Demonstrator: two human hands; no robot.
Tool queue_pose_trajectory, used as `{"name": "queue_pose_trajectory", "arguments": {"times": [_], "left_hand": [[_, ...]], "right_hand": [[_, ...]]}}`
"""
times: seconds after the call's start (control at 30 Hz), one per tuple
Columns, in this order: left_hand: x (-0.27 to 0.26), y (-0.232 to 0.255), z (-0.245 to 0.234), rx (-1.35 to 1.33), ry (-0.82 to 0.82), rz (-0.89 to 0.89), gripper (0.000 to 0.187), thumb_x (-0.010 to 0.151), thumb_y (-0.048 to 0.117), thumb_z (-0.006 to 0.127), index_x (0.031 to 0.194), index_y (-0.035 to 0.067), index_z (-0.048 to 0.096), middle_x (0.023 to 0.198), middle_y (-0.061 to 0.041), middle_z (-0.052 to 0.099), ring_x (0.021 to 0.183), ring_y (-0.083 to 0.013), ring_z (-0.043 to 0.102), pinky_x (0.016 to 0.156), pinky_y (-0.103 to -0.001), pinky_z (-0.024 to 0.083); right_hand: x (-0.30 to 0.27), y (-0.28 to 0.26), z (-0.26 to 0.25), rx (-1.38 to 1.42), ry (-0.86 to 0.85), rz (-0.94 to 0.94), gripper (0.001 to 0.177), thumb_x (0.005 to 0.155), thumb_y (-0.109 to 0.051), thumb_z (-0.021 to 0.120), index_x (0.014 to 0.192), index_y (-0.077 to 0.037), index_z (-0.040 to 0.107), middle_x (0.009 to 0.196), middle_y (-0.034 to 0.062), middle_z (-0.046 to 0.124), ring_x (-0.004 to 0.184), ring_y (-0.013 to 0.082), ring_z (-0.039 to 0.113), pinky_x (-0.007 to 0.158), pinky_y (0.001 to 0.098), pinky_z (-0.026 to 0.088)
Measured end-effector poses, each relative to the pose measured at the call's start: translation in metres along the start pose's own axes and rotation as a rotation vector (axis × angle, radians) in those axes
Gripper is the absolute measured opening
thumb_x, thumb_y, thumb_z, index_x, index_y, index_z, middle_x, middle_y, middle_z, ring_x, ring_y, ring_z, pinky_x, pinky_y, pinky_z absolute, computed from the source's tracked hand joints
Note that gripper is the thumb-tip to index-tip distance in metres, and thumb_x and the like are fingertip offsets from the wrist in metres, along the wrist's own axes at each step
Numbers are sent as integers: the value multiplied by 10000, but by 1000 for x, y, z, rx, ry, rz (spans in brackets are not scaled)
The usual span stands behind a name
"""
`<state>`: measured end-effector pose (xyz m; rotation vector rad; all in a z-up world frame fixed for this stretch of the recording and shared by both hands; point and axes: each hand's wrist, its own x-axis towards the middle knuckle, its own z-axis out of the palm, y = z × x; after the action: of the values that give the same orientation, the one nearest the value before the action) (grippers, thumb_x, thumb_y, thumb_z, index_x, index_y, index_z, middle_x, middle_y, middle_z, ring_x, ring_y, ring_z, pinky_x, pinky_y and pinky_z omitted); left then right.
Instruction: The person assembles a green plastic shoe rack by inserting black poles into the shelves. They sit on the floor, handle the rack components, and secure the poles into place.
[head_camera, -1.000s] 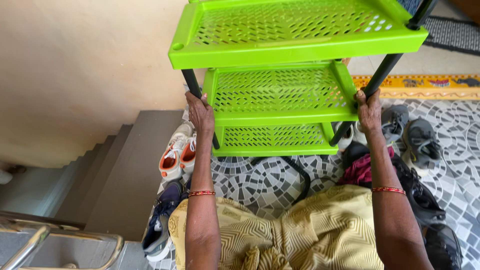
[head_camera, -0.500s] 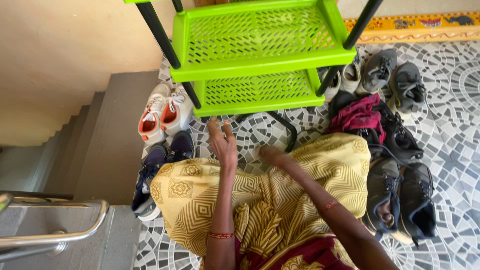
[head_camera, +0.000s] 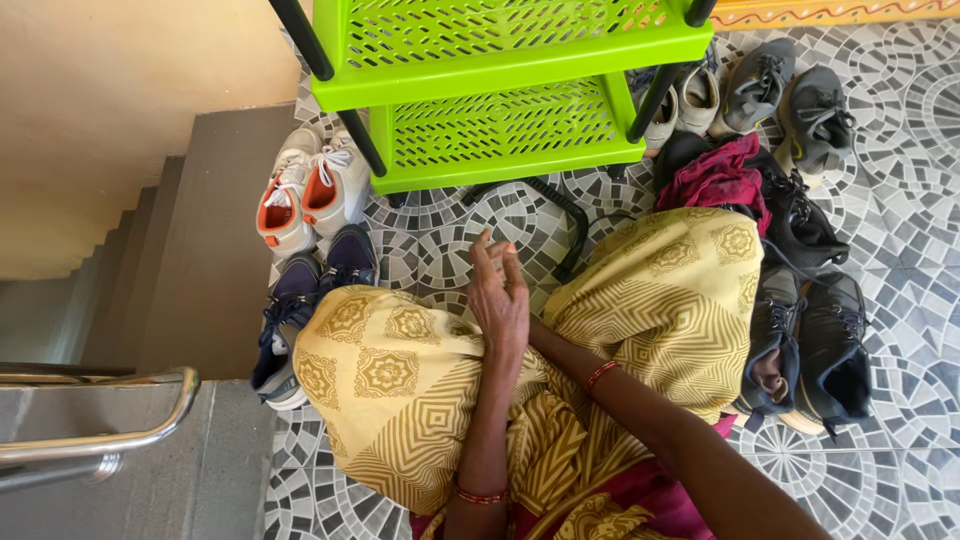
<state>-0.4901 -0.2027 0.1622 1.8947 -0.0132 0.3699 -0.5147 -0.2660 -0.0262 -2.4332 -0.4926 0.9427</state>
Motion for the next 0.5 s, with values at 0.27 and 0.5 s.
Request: {"name": "queue_pose_trajectory", "arguments": {"times": [0.27,0.5], "left_hand": [[2,-37,-11,63,18,-136,531,1051,423,455,1448,72,485,1171,-198,736,938,-328,757,763,-469,630],[27,-45,-10,91,43,-95,421,1043,299,515,1383,56,567,1080,-207,771,965,-329,756,767,-480,600]], "right_hand": [[7,-7,-17,45,33,-4,412,953,-352,621,1303,-137,647,1194,107,709,984,289,717,877,404,575],[17,-15,-79,113,108,-30,393,951,-322,617,1299,-140,644,1163,107,720,933,283,740,839,385,599]]}}
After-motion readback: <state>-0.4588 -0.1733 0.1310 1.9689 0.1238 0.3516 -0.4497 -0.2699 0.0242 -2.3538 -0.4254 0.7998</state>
